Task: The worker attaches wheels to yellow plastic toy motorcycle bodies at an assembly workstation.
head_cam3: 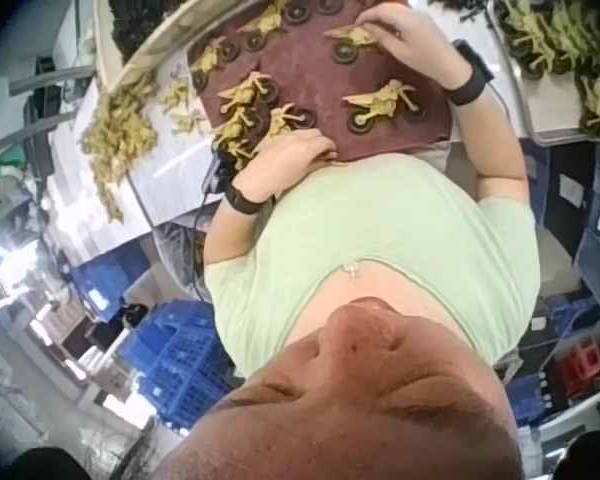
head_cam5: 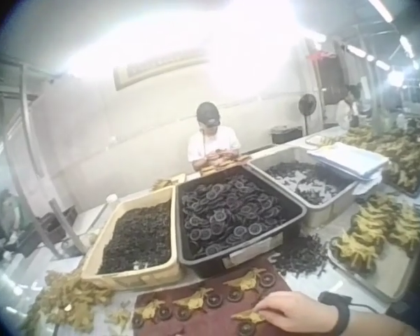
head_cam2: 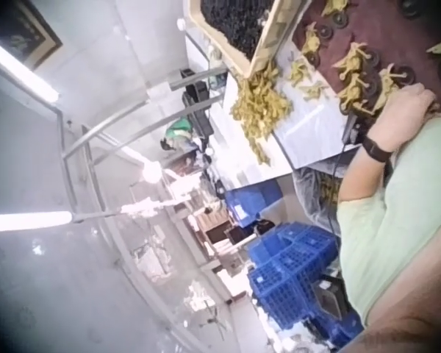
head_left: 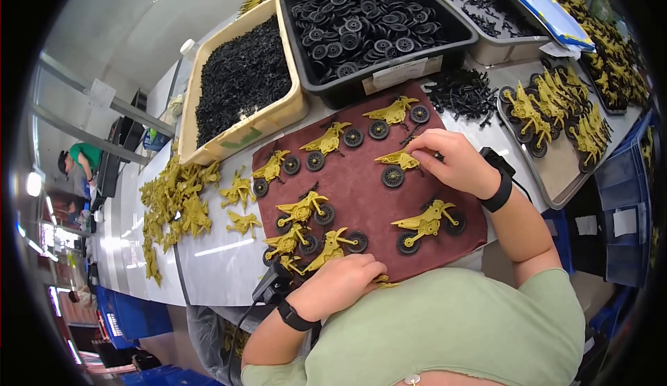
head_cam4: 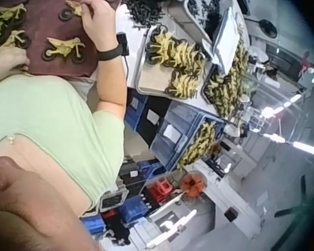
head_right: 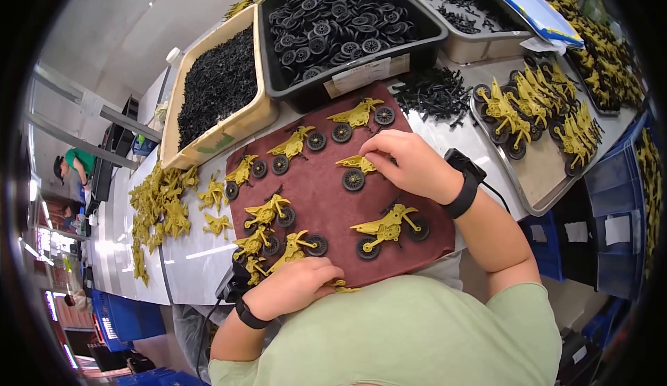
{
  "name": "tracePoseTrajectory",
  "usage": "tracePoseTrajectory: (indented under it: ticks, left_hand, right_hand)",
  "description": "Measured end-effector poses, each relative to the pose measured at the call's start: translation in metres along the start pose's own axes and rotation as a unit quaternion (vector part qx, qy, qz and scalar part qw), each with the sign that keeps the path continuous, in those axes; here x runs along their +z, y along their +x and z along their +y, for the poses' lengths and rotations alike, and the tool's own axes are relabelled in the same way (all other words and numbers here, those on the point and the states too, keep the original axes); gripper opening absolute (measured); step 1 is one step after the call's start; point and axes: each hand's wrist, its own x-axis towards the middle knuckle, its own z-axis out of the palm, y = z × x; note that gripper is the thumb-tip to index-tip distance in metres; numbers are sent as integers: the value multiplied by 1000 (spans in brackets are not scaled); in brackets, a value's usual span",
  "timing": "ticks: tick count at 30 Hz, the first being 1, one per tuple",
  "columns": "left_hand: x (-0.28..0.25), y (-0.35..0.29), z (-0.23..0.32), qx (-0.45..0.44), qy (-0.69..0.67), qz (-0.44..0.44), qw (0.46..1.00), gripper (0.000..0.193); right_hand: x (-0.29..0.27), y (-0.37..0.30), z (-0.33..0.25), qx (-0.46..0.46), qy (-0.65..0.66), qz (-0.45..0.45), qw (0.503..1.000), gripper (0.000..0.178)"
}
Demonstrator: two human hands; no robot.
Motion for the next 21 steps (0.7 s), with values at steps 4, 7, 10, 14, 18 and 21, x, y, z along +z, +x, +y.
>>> tracePoseTrajectory:
  ticks: [4, 7, 10, 14, 18, 21]
  left_hand:
    - [-8, 1, 4, 3, -1, -9, 1000, 29]
    - [-47, 13, 24, -34, -139, 42, 989, 28]
    - [-53, 39, 27, -46, -367, 248, 896, 56]
    - [-42, 84, 9, 13, -418, 349, 839, 55]
    - [-41, 107, 7, -17, -133, 436, 890, 53]
    - [-53, 112, 6, 36, 257, 418, 871, 54]
  right_hand:
    - [-2, -1, -2, 14, 46, -4, 999, 13]
    - [-8, -3, 1, 75, 252, -64, 963, 21]
    - [-10, -5, 1, 82, 442, -141, 882, 33]
    - [-4, -4, -22, 117, 501, -186, 837, 36]
    - [1, -6, 2, 161, 449, -76, 876, 33]
    - [-9, -5, 3, 158, 325, -95, 927, 32]
